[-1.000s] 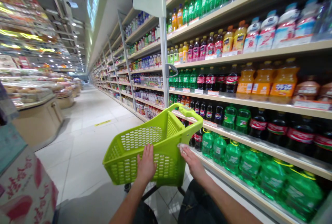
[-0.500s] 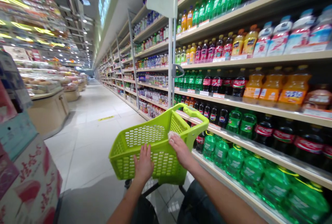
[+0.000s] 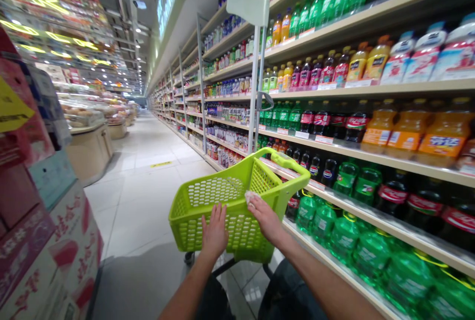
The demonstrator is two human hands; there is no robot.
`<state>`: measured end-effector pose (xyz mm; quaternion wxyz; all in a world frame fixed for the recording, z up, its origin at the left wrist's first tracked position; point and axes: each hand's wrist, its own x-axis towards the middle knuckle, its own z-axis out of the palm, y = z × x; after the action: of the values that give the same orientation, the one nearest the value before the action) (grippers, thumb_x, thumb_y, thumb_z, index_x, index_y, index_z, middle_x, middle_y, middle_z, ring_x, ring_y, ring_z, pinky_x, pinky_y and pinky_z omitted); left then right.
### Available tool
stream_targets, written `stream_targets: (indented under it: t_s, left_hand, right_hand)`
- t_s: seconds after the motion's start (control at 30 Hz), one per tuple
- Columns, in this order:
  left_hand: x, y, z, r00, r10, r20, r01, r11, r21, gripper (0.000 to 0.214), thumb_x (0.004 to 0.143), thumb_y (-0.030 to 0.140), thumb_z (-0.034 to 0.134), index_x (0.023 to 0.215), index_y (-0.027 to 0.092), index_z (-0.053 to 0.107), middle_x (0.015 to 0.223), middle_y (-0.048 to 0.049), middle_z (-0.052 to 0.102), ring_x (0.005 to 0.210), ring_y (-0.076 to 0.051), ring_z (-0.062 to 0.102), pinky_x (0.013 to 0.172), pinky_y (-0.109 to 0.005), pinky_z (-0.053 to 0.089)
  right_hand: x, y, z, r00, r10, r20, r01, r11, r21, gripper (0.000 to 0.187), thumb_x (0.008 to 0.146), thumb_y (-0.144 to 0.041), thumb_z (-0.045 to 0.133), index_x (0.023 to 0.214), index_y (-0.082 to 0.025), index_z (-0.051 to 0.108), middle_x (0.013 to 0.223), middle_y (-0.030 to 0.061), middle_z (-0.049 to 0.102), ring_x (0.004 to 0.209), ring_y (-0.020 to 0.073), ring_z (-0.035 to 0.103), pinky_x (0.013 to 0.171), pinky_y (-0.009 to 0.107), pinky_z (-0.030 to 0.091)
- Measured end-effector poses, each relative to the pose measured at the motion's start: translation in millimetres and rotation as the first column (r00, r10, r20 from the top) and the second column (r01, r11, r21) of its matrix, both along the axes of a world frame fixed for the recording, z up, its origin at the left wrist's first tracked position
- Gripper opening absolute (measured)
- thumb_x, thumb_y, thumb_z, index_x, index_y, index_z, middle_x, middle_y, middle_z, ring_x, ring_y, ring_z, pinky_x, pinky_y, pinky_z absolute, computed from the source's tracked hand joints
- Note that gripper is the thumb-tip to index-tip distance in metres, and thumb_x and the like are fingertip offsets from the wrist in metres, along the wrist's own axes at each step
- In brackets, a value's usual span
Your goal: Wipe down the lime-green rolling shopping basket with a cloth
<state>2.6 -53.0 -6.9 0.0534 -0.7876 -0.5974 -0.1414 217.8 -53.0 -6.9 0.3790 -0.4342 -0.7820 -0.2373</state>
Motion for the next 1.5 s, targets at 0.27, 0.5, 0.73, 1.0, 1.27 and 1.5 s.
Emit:
stream_targets:
  t_s: [0.27,0.5,0.73,1.0,1.27,1.5]
  left_hand:
    - [-9.3,-0.8,-6.6,0.996,0.06,0.067,-0.061,0.998,0.007,0.071,0.067,0.011,0.045,0.134,0.022,0.025,0.145,-0.0063,0.016,0.133,-0.025,0.01,0.103,-0.052,0.017]
    - [-31.9,4.3,-7.6,0.989,0.139,0.057,-0.139,0.99,-0.005,0.066,0.07,0.015,0.045,0.133,0.016,0.028,0.144,-0.0086,0.021,0.132,-0.024,0.016,0.103,-0.052,0.019]
    - [-50.6,1.4,-10.7,0.981,0.188,0.051,-0.188,0.982,0.002,0.067,0.069,0.013,0.041,0.134,0.012,0.024,0.144,-0.0096,0.02,0.132,-0.024,0.015,0.101,-0.051,0.024]
    - [-93.3,6.0,-10.5,0.944,0.314,0.102,-0.31,0.949,-0.054,0.061,0.072,0.01,0.037,0.133,0.012,0.027,0.142,-0.0107,0.026,0.131,-0.022,0.021,0.103,-0.049,0.023]
    - [-119.2,17.4,-23.9,0.922,0.283,0.263,-0.276,0.959,-0.064,0.061,0.07,0.001,0.028,0.13,0.011,0.031,0.137,-0.0104,0.036,0.127,-0.017,0.031,0.103,-0.04,0.029]
    - [-150.5,25.7,-43.6,0.855,0.315,0.412,-0.353,0.936,0.017,0.069,0.068,0.0,0.033,0.135,0.008,0.019,0.135,-0.0128,0.039,0.127,-0.019,0.03,0.105,-0.032,0.03]
  right_hand:
    - [24.2,3.1,21.9,0.964,-0.203,-0.173,0.204,0.979,-0.01,0.05,0.077,0.0,0.032,0.12,-0.017,0.05,0.129,0.0098,0.046,0.125,0.0204,0.033,0.101,0.044,0.033]
    - [-39.6,10.1,-16.0,0.995,0.087,-0.05,-0.091,0.992,-0.083,0.036,0.087,-0.016,0.037,0.12,-0.023,0.05,0.129,0.0035,0.047,0.125,0.0156,0.033,0.102,0.037,0.034]
    - [-49.6,19.6,-8.9,0.989,0.01,-0.147,-0.02,0.998,-0.062,0.044,0.082,-0.005,0.035,0.123,-0.019,0.047,0.13,0.0087,0.045,0.125,0.0184,0.033,0.102,0.041,0.034]
    - [-112.8,31.1,-25.6,0.988,0.113,-0.107,-0.126,0.984,-0.123,0.049,0.078,-0.001,0.036,0.122,-0.019,0.048,0.129,0.0088,0.047,0.124,0.0194,0.035,0.1,0.041,0.036]
    - [-193.3,42.8,-24.7,0.975,0.216,0.052,-0.21,0.972,-0.101,0.028,0.085,-0.014,0.042,0.109,-0.012,0.056,0.121,0.0132,0.053,0.12,0.0203,0.041,0.098,0.036,0.038]
    - [-212.8,43.1,-33.4,0.934,0.341,0.11,-0.328,0.937,-0.117,0.024,0.085,-0.018,0.047,0.106,-0.016,0.058,0.121,0.0091,0.054,0.123,0.0188,0.037,0.1,0.038,0.036]
